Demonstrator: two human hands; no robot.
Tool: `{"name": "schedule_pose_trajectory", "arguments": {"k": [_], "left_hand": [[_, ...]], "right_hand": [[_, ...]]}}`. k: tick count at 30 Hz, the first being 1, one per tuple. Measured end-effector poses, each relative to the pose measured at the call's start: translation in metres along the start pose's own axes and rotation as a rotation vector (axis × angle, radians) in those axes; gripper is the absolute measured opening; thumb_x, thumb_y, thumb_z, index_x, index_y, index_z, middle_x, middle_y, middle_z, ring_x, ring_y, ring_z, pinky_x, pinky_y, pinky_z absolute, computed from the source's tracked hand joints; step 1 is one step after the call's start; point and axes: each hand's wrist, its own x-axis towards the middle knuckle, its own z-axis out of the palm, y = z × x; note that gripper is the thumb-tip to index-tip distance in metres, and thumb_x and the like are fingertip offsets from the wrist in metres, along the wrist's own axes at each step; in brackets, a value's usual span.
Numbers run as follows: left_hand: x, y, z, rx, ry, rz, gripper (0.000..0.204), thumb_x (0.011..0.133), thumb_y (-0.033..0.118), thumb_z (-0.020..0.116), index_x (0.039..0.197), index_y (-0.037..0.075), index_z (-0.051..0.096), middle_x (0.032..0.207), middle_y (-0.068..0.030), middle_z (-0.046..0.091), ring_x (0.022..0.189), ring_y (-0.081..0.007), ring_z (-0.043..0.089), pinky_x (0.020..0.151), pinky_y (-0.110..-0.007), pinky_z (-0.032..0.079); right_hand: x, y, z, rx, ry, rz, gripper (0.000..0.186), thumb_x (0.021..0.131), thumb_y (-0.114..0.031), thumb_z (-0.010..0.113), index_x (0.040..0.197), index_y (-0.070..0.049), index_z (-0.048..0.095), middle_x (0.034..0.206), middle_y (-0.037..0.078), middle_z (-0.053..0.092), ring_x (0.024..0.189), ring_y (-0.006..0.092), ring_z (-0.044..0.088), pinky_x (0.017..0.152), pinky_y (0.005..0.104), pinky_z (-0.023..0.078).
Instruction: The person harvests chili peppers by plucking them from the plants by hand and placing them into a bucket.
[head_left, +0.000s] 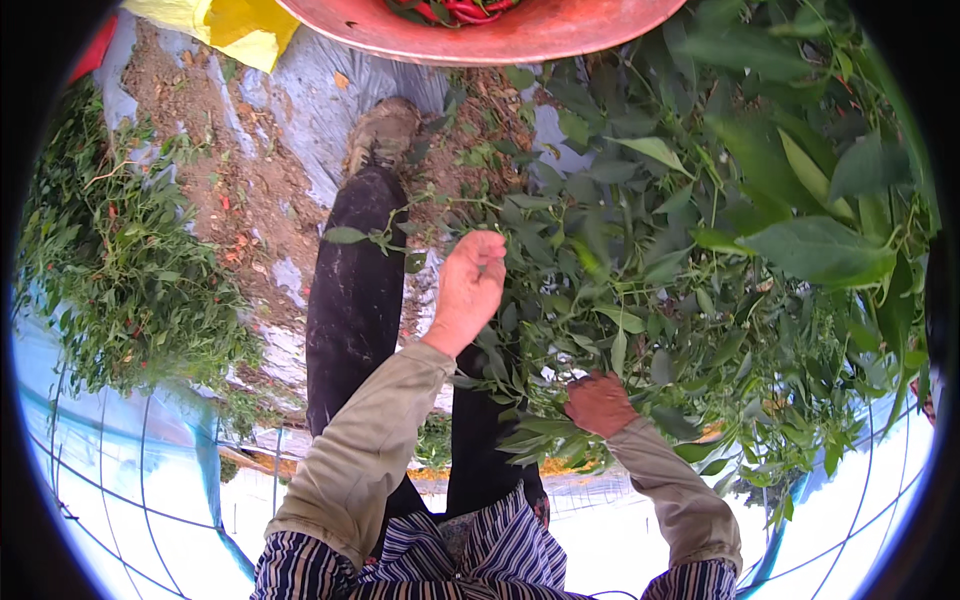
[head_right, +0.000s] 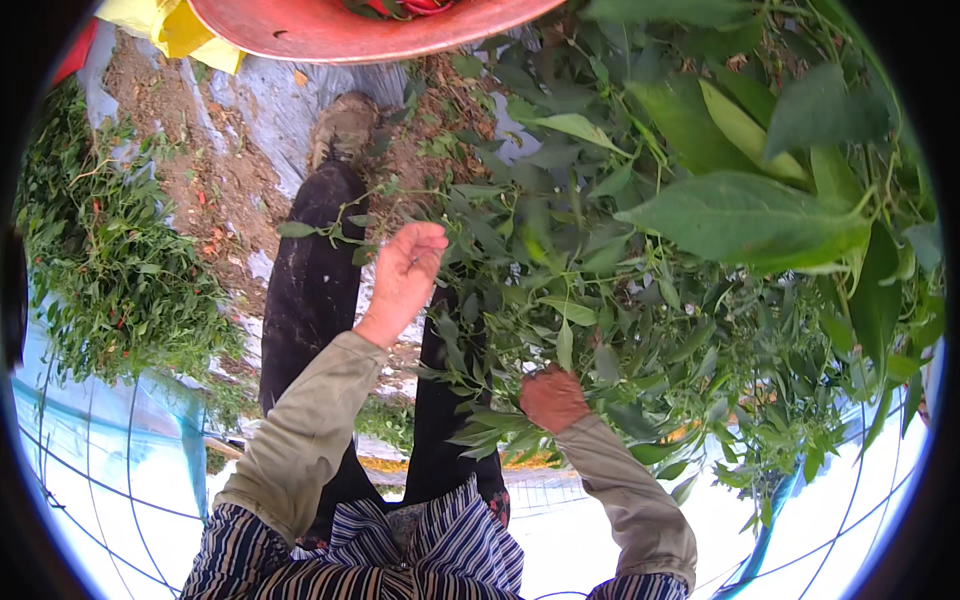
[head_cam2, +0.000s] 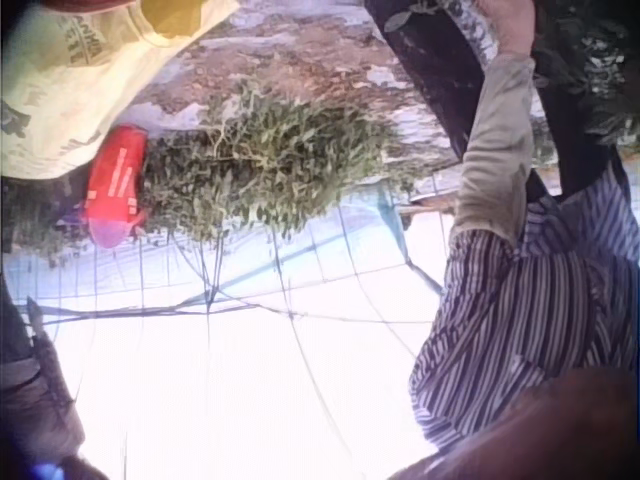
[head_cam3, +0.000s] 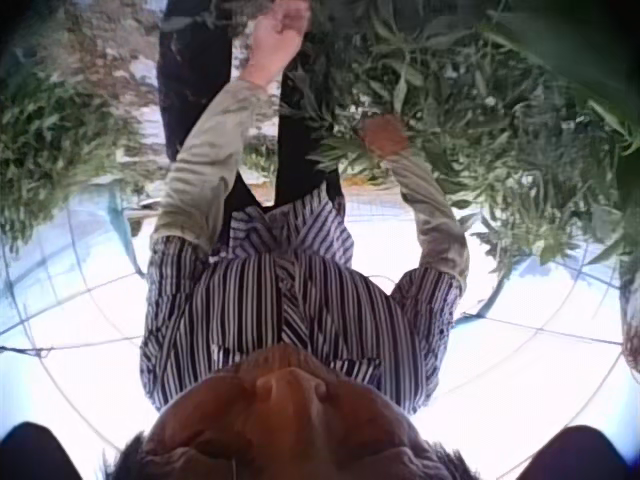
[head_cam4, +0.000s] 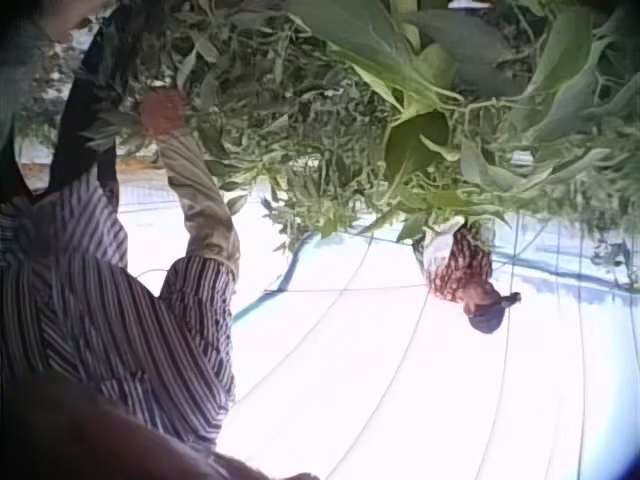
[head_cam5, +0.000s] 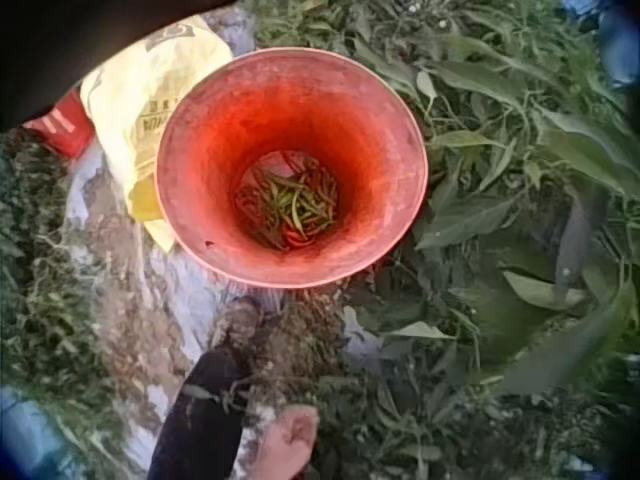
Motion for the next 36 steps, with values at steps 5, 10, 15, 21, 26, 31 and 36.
{"name": "schedule_pose_trajectory", "arguments": {"k": [5, 10, 15, 21, 26, 31, 36], "left_hand": [[-0.003, -0.001, 0.014, 0.078, -0.113, -0.079, 0.021, 0.085, -0.004, 0.050, 0.104, -0.003, 0.058, 0.092, -0.0090, 0.066, 0.087, -0.0137, 0.061, 0.079, -0.026, 0.049], [-0.011, -0.010, 0.040, 0.046, -0.221, -0.147, 0.018, 0.084, -0.004, 0.052, 0.101, -0.004, 0.059, 0.087, -0.0094, 0.066, 0.084, -0.0131, 0.062, 0.076, -0.026, 0.050], [-0.019, -0.010, 0.060, 0.094, -0.359, -0.105, 0.015, 0.086, -0.001, 0.054, 0.100, -0.004, 0.059, 0.086, -0.0081, 0.065, 0.082, -0.0127, 0.061, 0.074, -0.026, 0.050], [-0.040, -0.015, 0.085, 0.108, -0.699, -0.089, 0.016, 0.088, -0.001, 0.055, 0.102, 0.000, 0.063, 0.090, -0.0062, 0.066, 0.082, -0.0119, 0.062, 0.073, -0.026, 0.051], [-0.061, -0.016, 0.104, 0.100, -0.980, 0.077, 0.016, 0.092, 0.008, 0.056, 0.106, 0.002, 0.063, 0.095, -0.0091, 0.065, 0.084, -0.0197, 0.064, 0.076, -0.029, 0.051], [-0.079, -0.018, 0.147, 0.365, -0.792, 0.401, 0.048, 0.083, 0.013, 0.063, 0.128, 0.001, 0.049, 0.129, -0.0160, 0.051, 0.119, -0.0354, 0.048, 0.098, -0.044, 0.043], [-0.091, -0.021, 0.186, 0.580, -0.815, 0.337, 0.044, 0.079, 0.017, 0.063, 0.120, 0.005, 0.053, 0.120, -0.0134, 0.055, 0.114, -0.0329, 0.048, 0.089, -0.050, 0.040]], "right_hand": [[-0.040, 0.012, -0.001, 0.009, 0.165, -0.076, 0.012, 0.076, -0.018, 0.055, 0.076, -0.009, 0.063, 0.065, 0.008, 0.064, 0.074, 0.0251, 0.062, 0.069, 0.0430, 0.043], [-0.064, 0.018, -0.016, -0.012, 0.191, -0.100, 0.012, 0.078, -0.016, 0.054, 0.080, -0.008, 0.063, 0.061, 0.005, 0.061, 0.073, 0.0232, 0.062, 0.067, 0.0414, 0.043], [-0.076, 0.018, -0.029, -0.029, 0.146, -0.066, 0.013, 0.080, -0.021, 0.060, 0.082, -0.008, 0.058, 0.066, 0.003, 0.063, 0.074, 0.0215, 0.063, 0.069, 0.0398, 0.044], [-0.080, 0.011, -0.037, -0.040, 0.303, -0.100, 0.006, 0.077, -0.016, 0.058, 0.076, -0.010, 0.058, 0.058, 0.001, 0.059, 0.068, 0.0200, 0.061, 0.063, 0.0369, 0.043], [-0.092, 0.009, -0.051, 0.002, 0.324, -0.104, 0.010, 0.076, -0.018, 0.062, 0.071, -0.010, 0.057, 0.053, -0.001, 0.054, 0.064, 0.0194, 0.057, 0.059, 0.0370, 0.041], [-0.100, 0.009, -0.067, 0.082, 0.438, -0.104, 0.017, 0.079, -0.023, 0.068, 0.072, -0.012, 0.058, 0.057, 0.000, 0.053, 0.066, 0.0184, 0.055, 0.064, 0.0353, 0.041], [-0.104, 0.007, -0.068, 0.119, 0.574, -0.087, 0.017, 0.077, -0.022, 0.069, 0.069, -0.012, 0.057, 0.058, -0.003, 0.055, 0.074, 0.0161, 0.055, 0.066, 0.0336, 0.040]]}}
